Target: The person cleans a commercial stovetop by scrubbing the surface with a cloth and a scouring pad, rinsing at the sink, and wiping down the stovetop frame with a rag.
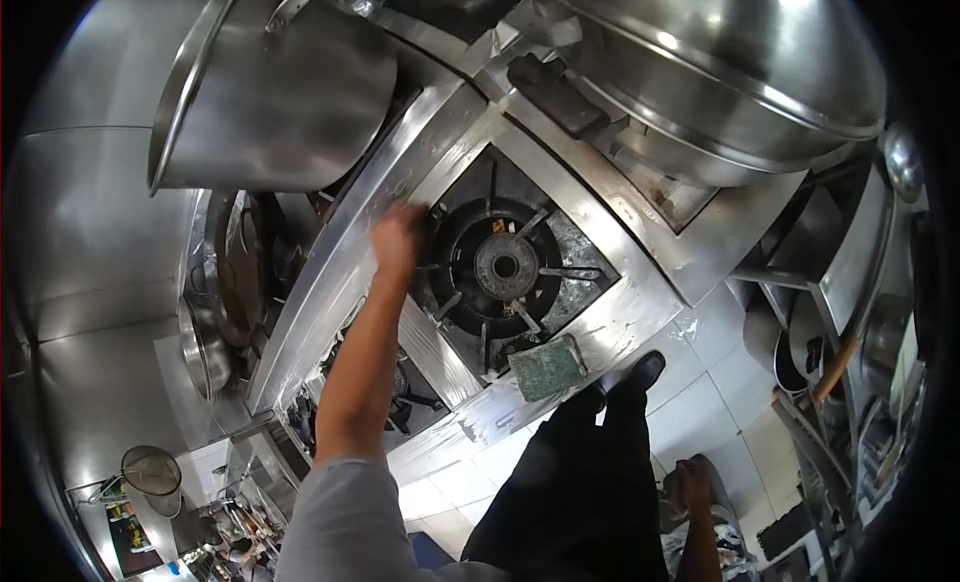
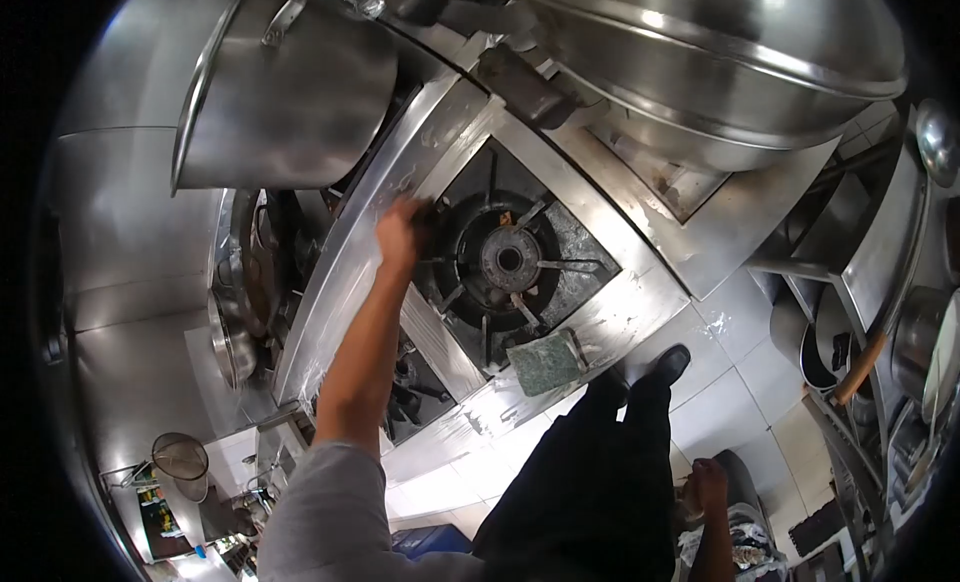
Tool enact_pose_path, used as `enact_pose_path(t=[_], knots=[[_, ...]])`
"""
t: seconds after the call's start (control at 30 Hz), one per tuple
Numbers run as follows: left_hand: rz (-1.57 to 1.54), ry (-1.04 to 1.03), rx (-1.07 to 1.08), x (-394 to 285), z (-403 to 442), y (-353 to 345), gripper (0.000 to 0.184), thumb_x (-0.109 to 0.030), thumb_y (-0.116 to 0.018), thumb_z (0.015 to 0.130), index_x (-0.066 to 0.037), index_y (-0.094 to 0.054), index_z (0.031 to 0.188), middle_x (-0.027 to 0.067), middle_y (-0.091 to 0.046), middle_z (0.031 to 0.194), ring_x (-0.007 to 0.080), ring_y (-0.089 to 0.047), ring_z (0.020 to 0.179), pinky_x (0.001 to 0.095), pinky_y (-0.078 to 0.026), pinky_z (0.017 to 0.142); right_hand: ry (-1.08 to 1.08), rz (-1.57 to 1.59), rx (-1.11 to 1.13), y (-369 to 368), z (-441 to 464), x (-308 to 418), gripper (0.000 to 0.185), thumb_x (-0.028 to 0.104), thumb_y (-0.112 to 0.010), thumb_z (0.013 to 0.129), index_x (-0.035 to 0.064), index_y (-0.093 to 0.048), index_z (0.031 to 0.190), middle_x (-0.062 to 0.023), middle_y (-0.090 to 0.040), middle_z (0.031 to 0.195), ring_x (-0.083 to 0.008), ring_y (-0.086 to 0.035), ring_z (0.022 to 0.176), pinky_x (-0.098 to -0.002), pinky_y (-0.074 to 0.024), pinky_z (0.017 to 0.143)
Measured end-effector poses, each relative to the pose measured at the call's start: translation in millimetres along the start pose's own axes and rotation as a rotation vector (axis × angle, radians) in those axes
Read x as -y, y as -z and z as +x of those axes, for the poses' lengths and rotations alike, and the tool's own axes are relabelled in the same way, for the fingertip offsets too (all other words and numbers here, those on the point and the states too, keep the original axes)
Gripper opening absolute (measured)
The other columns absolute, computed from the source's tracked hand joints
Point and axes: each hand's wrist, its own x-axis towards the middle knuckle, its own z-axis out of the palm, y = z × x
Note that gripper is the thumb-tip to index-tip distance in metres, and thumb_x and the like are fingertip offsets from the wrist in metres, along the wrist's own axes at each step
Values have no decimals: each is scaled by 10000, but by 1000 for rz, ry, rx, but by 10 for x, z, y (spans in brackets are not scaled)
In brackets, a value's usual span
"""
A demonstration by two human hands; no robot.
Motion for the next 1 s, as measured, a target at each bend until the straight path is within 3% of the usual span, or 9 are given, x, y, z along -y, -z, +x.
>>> enact_pose_path(t=[0.1,0.33,0.4,0.47,0.57,0.7,0.87,0.93,1.0], knots=[[69,-97,138,197,-133,17,361,-26,-637,738,-170,-756,1046,104,-709,1005,343,-686,886,431,-555,772,156,-133,-16,91,40,34,283,220,-619,877,-11,-735,993,-215,-721,951,-343,-692,950,-416,-525,861],[-32,-311,109,378,-211,198,403,17,-598,729,-137,-712,1083,103,-676,1049,339,-666,946,415,-547,796,58,-11,9,90,33,61,319,256,-581,906,-12,-720,1010,-204,-706,960,-408,-661,929,-449,-513,872],[11,-275,292,153,-72,269,415,11,-621,716,-128,-712,1097,106,-678,1049,326,-666,1004,405,-541,854,239,-202,9,111,120,-33,289,204,-611,860,-6,-725,1022,-204,-722,996,-370,-683,970,-415,-517,885],[24,-287,190,424,-316,217,433,14,-647,694,-137,-731,1092,111,-680,1057,320,-667,1018,400,-540,860,249,-199,-33,79,266,-193,276,199,-612,862,-3,-727,1013,-205,-719,972,-385,-675,948,-421,-516,886],[-92,-42,262,718,-536,319,357,-5,-721,705,-116,-759,1042,149,-710,1024,337,-693,961,386,-544,841,154,-67,-58,74,198,-183,270,204,-620,865,6,-731,1010,-209,-713,955,-397,-670,934,-428,-515,891],[-442,-47,116,195,283,72,202,-81,-686,872,-65,-745,1064,174,-728,1039,329,-705,980,373,-535,842,214,-117,-45,103,112,-103,265,235,-627,889,16,-736,990,-185,-712,974,-365,-672,953,-435,-517,887],[-245,-10,282,-539,1220,-237,293,-233,-756,812,-92,-759,1068,181,-732,979,358,-711,931,423,-549,850,251,-123,-11,89,152,-375,281,250,-630,878,24,-746,999,-172,-725,960,-352,-692,931,-426,-532,871],[-210,13,312,-488,1237,-259,324,-242,-771,786,-78,-746,1064,198,-722,985,389,-695,944,444,-555,828,21,-35,-35,164,-6,-39,263,199,-640,886,-4,-733,1025,-166,-736,949,-238,-703,897,-373,-533,818],[-194,52,274,-641,1129,-149,297,-251,-757,794,-104,-759,1052,189,-726,954,386,-701,913,453,-559,814,-22,-3,-29,181,-74,94,266,199,-640,882,-5,-736,1025,-169,-737,942,-244,-706,894,-374,-535,818]])
